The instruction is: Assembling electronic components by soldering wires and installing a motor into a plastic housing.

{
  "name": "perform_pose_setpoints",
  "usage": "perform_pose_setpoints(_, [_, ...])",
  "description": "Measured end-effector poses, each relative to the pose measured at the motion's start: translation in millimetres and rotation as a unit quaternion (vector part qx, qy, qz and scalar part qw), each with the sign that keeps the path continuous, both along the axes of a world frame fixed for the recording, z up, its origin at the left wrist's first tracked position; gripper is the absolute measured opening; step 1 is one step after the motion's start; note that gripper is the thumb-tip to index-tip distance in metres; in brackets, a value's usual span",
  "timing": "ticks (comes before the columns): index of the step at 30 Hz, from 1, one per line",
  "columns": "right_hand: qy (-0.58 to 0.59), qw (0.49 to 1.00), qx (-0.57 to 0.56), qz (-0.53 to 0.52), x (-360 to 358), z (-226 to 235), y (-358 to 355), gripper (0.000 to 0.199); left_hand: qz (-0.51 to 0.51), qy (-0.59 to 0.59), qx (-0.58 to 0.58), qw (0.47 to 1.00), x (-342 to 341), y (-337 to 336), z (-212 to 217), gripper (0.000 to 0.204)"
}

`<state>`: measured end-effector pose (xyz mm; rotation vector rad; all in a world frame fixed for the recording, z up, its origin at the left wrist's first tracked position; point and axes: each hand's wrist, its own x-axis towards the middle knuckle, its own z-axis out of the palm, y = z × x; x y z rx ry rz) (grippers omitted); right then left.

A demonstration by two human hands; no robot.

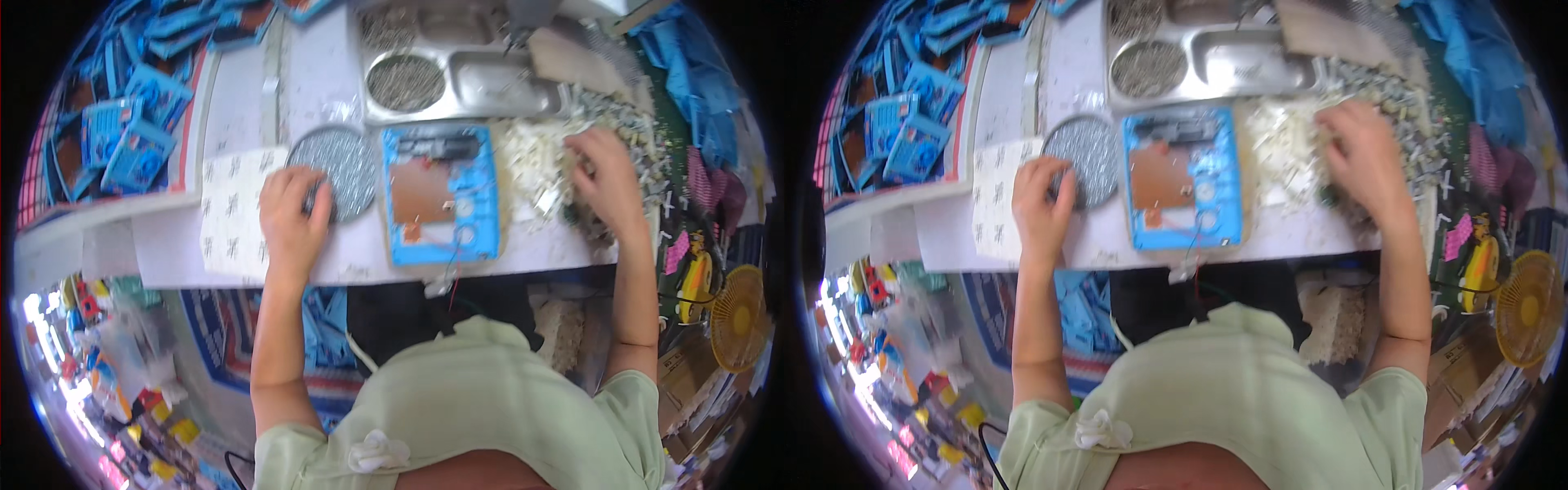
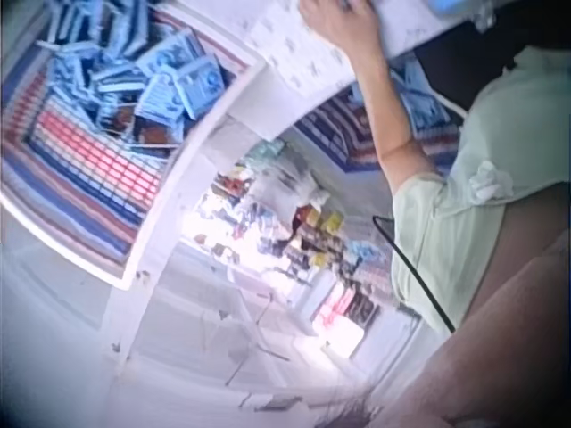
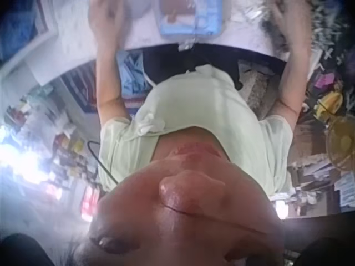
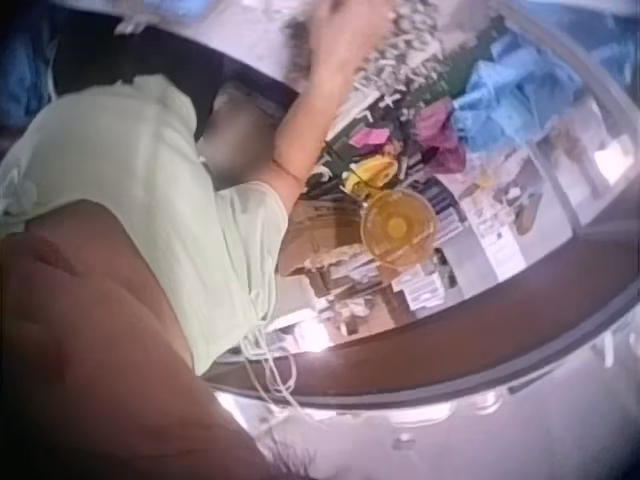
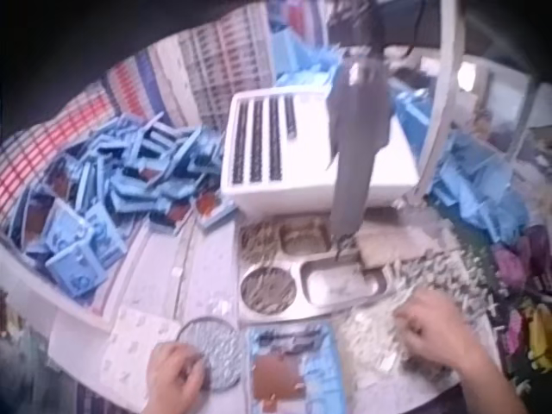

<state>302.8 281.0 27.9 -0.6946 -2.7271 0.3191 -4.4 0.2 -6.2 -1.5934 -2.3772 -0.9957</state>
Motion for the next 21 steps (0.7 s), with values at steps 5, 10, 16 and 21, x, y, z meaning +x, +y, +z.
perform_pose_setpoints(5, [0.108,0.991,-0.047,-0.069,-16.4,49.9,67.9,0.015,-0.006,-0.001,-0.009,1.0,11.9,8.5,13.7,0.014])
perform_pose_setpoints(10, [0.22,0.973,0.045,-0.043,-89.6,93.7,158.7,0.017,-0.005,-0.007,-0.012,1.0,19.6,10.9,11.7,0.016])
perform_pose_setpoints(16, [0.315,0.939,-0.1,0.1,-219.3,100.2,214.0,0.02,-0.023,-0.033,0.006,0.999,35.0,15.9,19.6,0.016])
perform_pose_setpoints(21, [0.208,0.922,0.312,0.093,-276.2,104.5,205.9,0.014,-0.02,-0.043,-0.002,0.999,39.9,-2.6,22.7,0.017])
